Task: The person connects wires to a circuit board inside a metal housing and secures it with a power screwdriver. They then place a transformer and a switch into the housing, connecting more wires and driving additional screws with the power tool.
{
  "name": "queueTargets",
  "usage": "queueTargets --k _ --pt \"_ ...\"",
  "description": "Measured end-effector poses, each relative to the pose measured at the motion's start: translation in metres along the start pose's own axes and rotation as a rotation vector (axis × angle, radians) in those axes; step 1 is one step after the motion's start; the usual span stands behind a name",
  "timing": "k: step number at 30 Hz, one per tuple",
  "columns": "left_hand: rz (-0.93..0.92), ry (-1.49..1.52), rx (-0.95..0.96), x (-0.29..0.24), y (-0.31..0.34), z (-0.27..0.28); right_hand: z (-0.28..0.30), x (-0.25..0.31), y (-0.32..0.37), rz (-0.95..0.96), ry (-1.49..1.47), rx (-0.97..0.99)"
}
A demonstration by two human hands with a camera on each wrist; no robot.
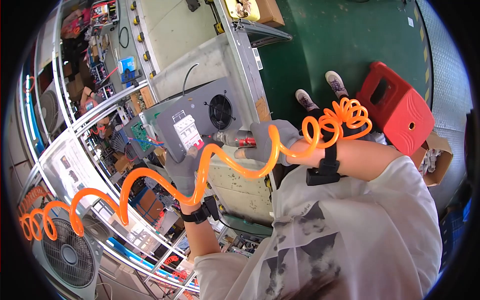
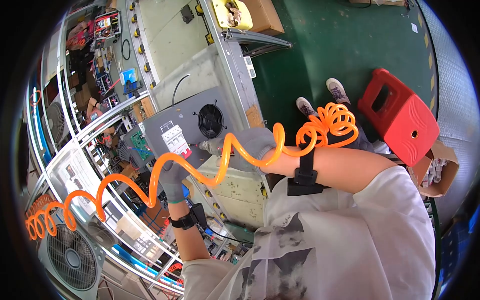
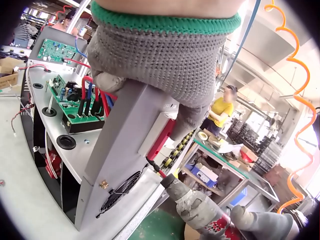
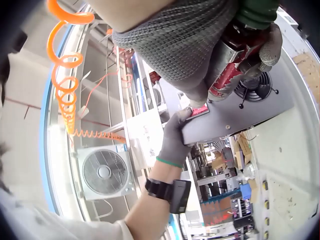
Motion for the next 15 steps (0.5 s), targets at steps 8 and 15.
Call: queueTargets --k 8,15 --pt "-0.086 0.024 0.057 -0.009 -0.001 -0.005 0.013 0.033 -0.017 0.015 -0.108 0.254" --pt "-0.111 -0.056 0.051 -0.018 0.003 -0.01 -0.005 0.02 -0.024 -0.103 -0.069 0.291"
Point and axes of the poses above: each hand's wrist, its own y-axis away from the middle knuckle, its own z-axis out of the back of the hand, x = y × z, the point moved 6 cm from there along -y, towards the middle knuckle, and after that the axes turned 13 degrees about y, right-handed, at the moved point
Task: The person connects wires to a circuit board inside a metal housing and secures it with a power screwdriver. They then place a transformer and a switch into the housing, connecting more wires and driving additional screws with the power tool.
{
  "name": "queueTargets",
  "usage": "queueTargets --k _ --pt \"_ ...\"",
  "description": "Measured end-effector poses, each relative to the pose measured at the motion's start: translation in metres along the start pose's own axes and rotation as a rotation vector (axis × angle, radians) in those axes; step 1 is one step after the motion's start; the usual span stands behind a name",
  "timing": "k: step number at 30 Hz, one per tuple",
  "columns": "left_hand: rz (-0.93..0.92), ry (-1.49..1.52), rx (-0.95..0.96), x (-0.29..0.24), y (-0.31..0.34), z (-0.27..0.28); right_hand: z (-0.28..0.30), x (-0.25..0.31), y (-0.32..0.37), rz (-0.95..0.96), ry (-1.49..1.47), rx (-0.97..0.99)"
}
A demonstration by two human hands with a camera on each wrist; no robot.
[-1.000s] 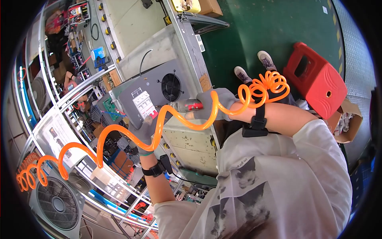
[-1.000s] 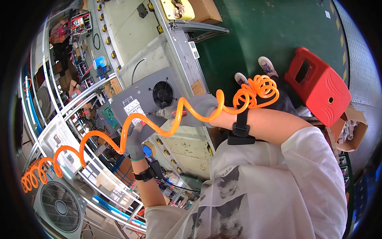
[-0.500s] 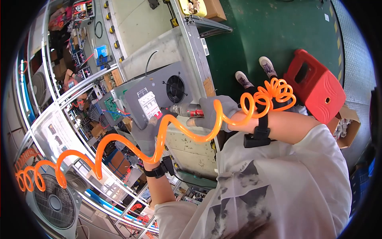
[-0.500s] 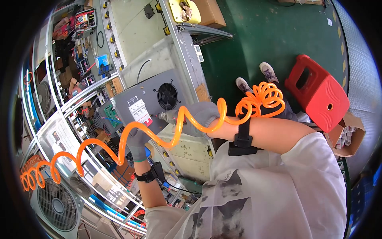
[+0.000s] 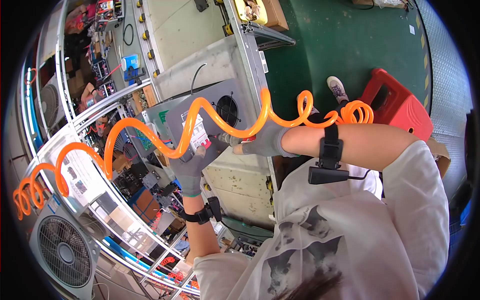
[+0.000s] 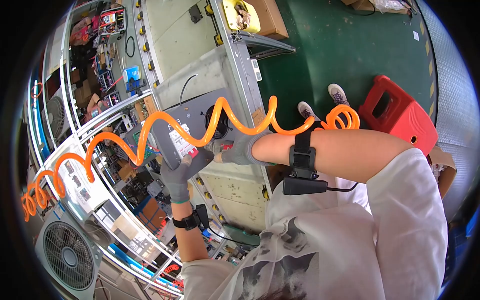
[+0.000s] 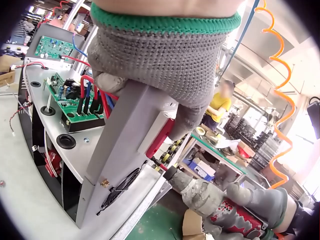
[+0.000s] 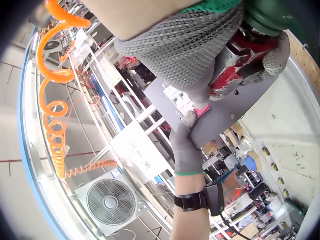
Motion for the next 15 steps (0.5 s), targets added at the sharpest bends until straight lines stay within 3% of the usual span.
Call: queueTargets --k 5,9,13,15 --pt "-0.023 -0.09 0.034 0.004 -0.001 0.001 -0.005 -0.003 -0.007 0.047 0.037 0.01" --pt "-0.028 0.018 0.005 0.003 -0.001 0.002 -0.014 -0.007 -0.019 0.082 0.131 -0.047" --pt "-0.01 -0.086 0.022 0.0 0.001 -0.001 0.003 0.009 0.011 0.009 0.08 -0.01" --pt "-0.024 -0.088 0.041 0.005 -0.002 0.002 0.003 0.009 0.009 0.042 0.128 -0.105"
Point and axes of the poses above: each hand's wrist, its own y-axis away from the middle knuckle, its own z-axis out of the back of the hand, x = y × z, the point moved 6 cm from there along -y, towards the middle knuckle, and after that the axes turned 13 degrees about y, right-handed, at the moved point
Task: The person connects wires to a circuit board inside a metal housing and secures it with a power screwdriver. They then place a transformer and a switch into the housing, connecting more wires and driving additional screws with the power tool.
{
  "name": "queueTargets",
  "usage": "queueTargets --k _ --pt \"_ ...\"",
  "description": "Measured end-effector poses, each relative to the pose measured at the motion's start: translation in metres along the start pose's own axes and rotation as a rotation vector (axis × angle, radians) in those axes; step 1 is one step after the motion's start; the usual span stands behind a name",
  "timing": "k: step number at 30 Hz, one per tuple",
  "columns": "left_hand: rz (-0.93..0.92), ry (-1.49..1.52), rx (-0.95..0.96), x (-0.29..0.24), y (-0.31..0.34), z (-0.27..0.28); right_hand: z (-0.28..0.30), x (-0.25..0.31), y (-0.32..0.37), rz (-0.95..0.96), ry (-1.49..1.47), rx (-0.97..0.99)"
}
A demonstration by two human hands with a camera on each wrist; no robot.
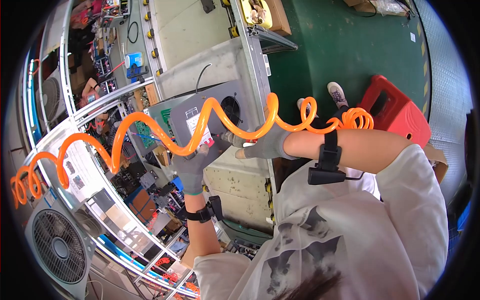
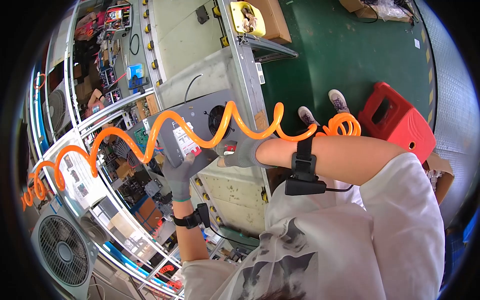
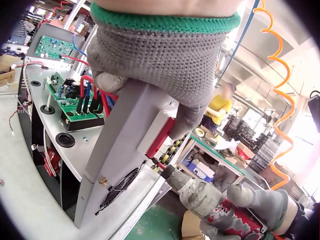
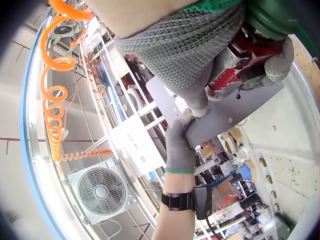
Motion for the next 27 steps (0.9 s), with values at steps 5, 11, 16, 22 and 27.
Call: queueTargets --k 5,11,16,22,27 --pt "-0.042 0.034 0.012 0.011 0.001 0.002 0.017 0.009 0.016 0.043 0.047 0.078" --pt "0.055 0.569 -0.619 0.059 0.066 0.044 0.028 -0.027 0.041 0.016 0.145 -0.005" --pt "0.448 1.582 -0.438 0.122 0.127 -0.035 0.05 -0.011 0.09 -0.221 0.171 -0.069" --pt "0.462 1.523 -0.306 0.06 0.13 -0.07 0.044 0.0 0.108 -0.32 0.299 -0.027" --pt "0.222 1.374 -0.153 0.02 0.11 -0.066 0.035 0.016 0.113 -0.228 0.439 0.01"
Point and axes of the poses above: each hand's wrist, its own y-axis away from the middle knuckle, its own z-axis out of the back of the hand, x = y × z, the point moved 6 cm from there along -y, towards the middle knuckle, and after that the axes turned 13 degrees about y, right-handed, at the moved point
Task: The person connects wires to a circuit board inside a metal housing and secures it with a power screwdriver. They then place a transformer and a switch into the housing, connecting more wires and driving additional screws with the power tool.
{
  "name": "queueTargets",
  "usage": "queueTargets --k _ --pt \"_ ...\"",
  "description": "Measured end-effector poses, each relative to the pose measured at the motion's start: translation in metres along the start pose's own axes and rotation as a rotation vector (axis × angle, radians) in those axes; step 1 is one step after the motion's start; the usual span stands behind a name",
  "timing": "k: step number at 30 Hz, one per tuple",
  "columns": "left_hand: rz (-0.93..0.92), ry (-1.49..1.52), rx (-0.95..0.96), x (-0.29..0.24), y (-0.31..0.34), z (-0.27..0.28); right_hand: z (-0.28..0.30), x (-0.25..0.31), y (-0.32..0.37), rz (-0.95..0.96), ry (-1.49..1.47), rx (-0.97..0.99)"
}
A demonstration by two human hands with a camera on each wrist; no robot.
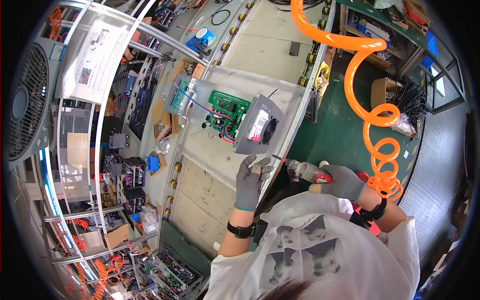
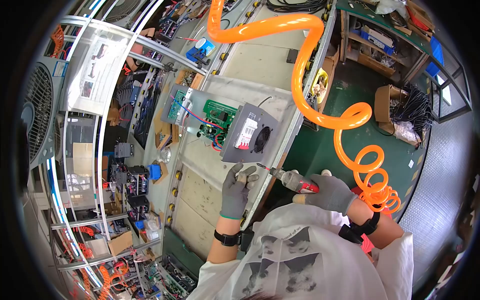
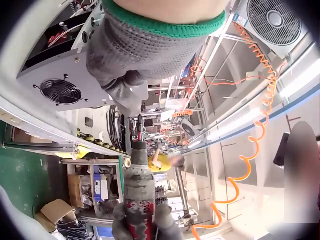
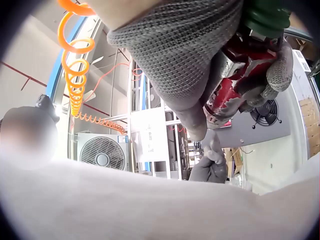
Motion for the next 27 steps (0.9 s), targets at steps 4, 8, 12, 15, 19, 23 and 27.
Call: queueTargets --k 4,8,12,15,19,23,27 --pt "-0.059 -0.037 0.024 0.001 -0.007 -0.004 0.002 0.016 0.006 0.059 -0.008 0.01" --pt "-0.054 0.104 -0.003 0.007 -0.013 0.008 0.0 0.024 0.006 0.09 -0.019 0.019" --pt "-0.035 0.131 0.116 0.005 -0.011 0.003 -0.001 0.028 0.005 0.072 -0.002 0.059" --pt "-0.035 0.022 0.118 0.002 -0.008 -0.001 -0.003 0.029 0.003 0.086 0.013 0.076" --pt "-0.092 -0.057 0.075 -0.005 -0.01 -0.001 -0.005 0.031 0.001 0.088 0.02 0.085" --pt "-0.062 -0.053 0.03 -0.003 -0.011 0.005 -0.005 0.034 0.0 0.059 0.063 0.105" --pt "-0.143 -0.205 0.009 -0.014 -0.007 0.0 -0.005 0.036 0.001 0.081 0.039 0.085"
Point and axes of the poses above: each hand's wrist, its own y-axis away from the middle knuckle, its own z-axis out of the back of the hand, x = y × z, the point moved 6 cm from there along -y, towards the middle knuckle, and after that the axes turned 13 degrees about y, right-handed, at the moved point
